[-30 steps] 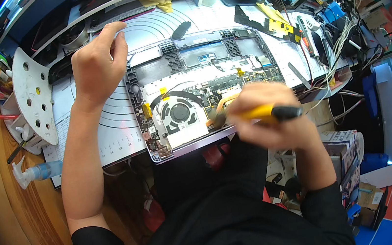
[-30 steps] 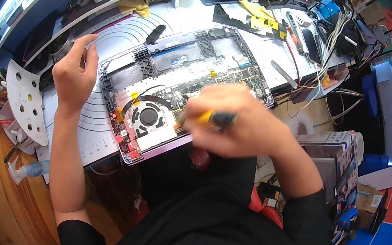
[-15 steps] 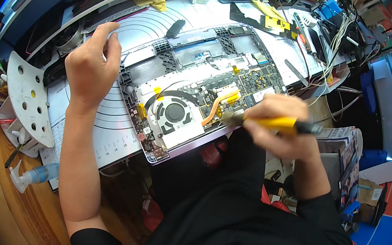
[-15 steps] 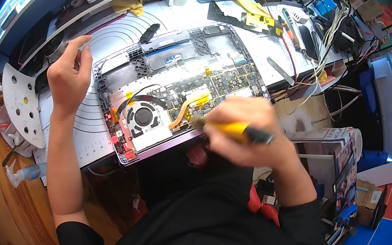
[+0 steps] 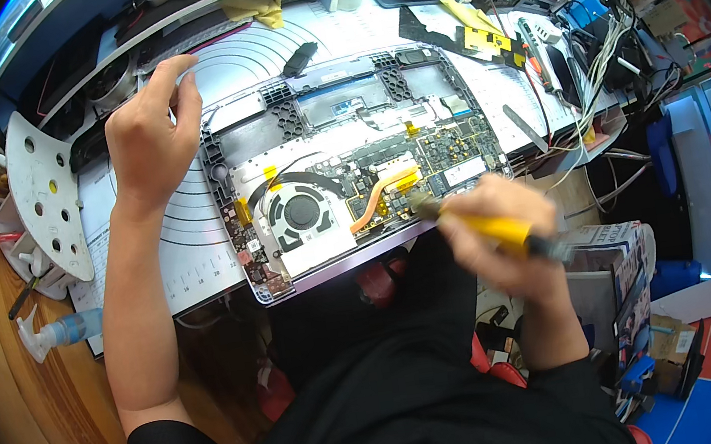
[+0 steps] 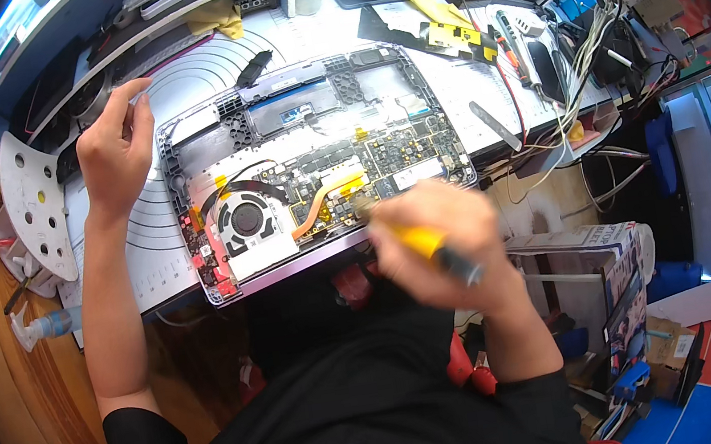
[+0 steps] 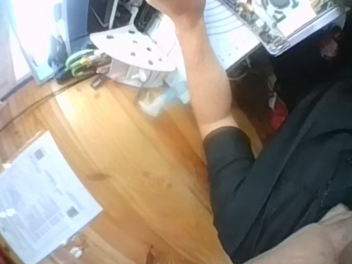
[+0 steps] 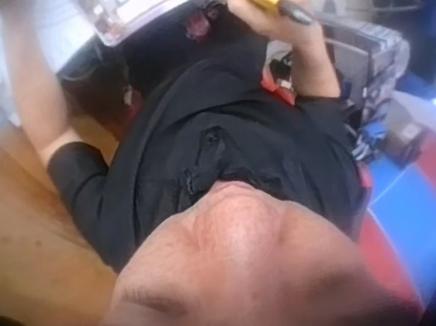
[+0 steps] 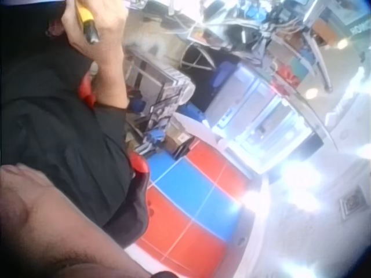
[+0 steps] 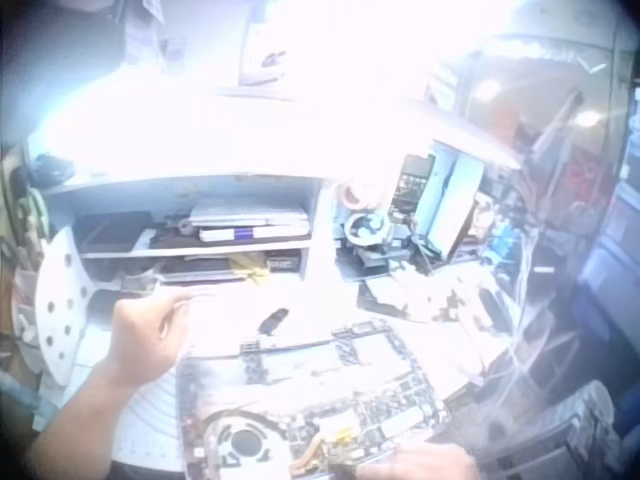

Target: The person cleans internal laptop components with a brush and then applies heat to specific areas of the motherboard using a hot air gun.

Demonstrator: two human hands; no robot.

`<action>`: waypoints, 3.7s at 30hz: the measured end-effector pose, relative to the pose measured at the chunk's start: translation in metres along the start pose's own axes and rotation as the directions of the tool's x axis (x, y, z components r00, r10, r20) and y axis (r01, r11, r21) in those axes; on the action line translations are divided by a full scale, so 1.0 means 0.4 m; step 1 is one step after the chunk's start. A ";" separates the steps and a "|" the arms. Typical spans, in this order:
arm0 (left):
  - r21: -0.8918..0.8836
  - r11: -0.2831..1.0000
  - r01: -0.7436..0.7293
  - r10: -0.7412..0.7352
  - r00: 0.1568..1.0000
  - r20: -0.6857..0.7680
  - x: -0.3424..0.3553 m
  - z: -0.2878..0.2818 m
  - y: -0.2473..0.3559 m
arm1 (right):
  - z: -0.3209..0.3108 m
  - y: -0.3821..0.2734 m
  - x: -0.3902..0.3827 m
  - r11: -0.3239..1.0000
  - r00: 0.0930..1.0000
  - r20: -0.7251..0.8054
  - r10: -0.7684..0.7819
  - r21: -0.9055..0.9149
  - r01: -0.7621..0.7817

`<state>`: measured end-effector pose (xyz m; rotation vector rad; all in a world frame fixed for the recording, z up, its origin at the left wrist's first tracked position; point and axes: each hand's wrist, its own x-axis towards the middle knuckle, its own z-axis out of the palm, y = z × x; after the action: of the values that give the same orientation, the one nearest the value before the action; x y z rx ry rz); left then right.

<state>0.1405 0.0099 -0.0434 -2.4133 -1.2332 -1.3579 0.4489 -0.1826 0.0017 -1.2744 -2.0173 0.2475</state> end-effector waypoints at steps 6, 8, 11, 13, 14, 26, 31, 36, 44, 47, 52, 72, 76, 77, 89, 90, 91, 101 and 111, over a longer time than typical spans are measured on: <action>-0.003 1.000 0.016 -0.016 1.000 0.002 -0.001 -0.008 -0.002 | -0.037 0.055 -0.024 0.903 0.888 -0.164 0.429 0.065 -0.424; -0.006 1.000 0.024 -0.024 1.000 0.012 0.000 -0.001 0.003 | -0.025 0.050 -0.031 0.938 0.923 -0.166 0.347 0.067 -0.341; 0.001 1.000 0.014 -0.014 1.000 0.014 -0.005 -0.002 -0.005 | 0.015 -0.003 -0.027 0.964 0.985 0.109 0.132 0.215 -0.153; 0.011 1.000 0.025 -0.025 1.000 0.016 -0.006 -0.005 -0.007 | 0.006 0.025 -0.035 0.931 0.962 0.022 0.273 0.244 -0.270; 0.009 1.000 0.024 -0.024 1.000 0.017 -0.005 -0.004 -0.004 | -0.007 0.039 -0.033 0.868 0.896 -0.027 0.444 0.259 -0.423; -0.014 0.999 0.038 -0.038 0.999 0.015 0.004 -0.002 0.000 | 0.005 0.045 0.078 0.953 0.959 0.066 0.277 0.110 -0.283; 0.011 1.000 0.030 -0.030 0.999 0.011 -0.006 -0.011 -0.004 | 0.016 0.076 0.116 0.981 0.981 0.028 0.193 0.027 -0.194; 0.009 1.000 0.026 -0.026 0.999 0.027 0.004 -0.001 0.006 | 0.080 0.067 0.150 0.977 0.993 0.077 0.093 0.183 -0.106; 0.012 0.999 0.033 -0.033 0.999 0.019 0.005 -0.006 0.005 | 0.061 0.082 0.199 0.990 0.988 0.064 0.138 -0.010 -0.138; -0.012 1.000 -0.001 0.001 1.000 -0.006 -0.001 -0.006 -0.001 | 0.123 0.034 0.192 0.929 0.985 0.170 0.015 0.361 -0.076; 0.006 1.000 -0.027 0.027 0.999 -0.033 0.000 -0.004 -0.010 | 0.115 0.044 0.209 0.960 0.990 0.138 0.036 0.271 -0.072; 0.044 0.999 -0.012 0.016 0.996 -0.088 -0.001 -0.004 -0.044 | 0.210 -0.087 0.246 0.891 0.896 0.409 -0.174 0.452 -0.033; 0.045 0.998 -0.031 0.035 0.996 -0.082 0.003 -0.007 -0.031 | 0.240 -0.096 0.272 0.932 0.912 0.250 -0.325 0.247 0.264; 0.049 0.998 -0.027 0.031 0.996 -0.082 0.003 -0.009 -0.030 | 0.234 -0.102 0.285 0.917 0.896 0.216 -0.387 0.195 0.349; 0.057 0.997 -0.042 0.048 0.993 -0.111 0.003 -0.003 -0.035 | 0.225 -0.094 0.312 0.882 0.789 0.417 -0.451 0.345 0.322; 0.055 0.997 -0.052 0.059 0.991 -0.120 0.001 -0.002 -0.035 | 0.223 -0.092 0.322 0.889 0.836 0.323 -0.444 0.276 0.365; 0.055 0.997 -0.061 0.068 0.989 -0.134 0.000 -0.002 -0.038 | 0.205 -0.096 0.322 0.902 0.836 0.400 -0.377 0.362 0.234; 0.071 0.996 -0.046 0.055 0.991 -0.126 -0.004 0.003 -0.047 | 0.197 -0.108 0.333 0.773 0.554 0.649 -0.521 0.634 -0.015; 0.067 0.997 -0.047 0.055 0.989 -0.136 0.001 0.000 -0.043 | 0.211 -0.096 0.370 0.959 0.719 0.668 -0.190 0.282 -0.009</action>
<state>0.1285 0.0216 -0.0478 -2.2510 -1.1547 -1.4207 0.3293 -0.0588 0.0306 -0.9722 -2.5392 1.0528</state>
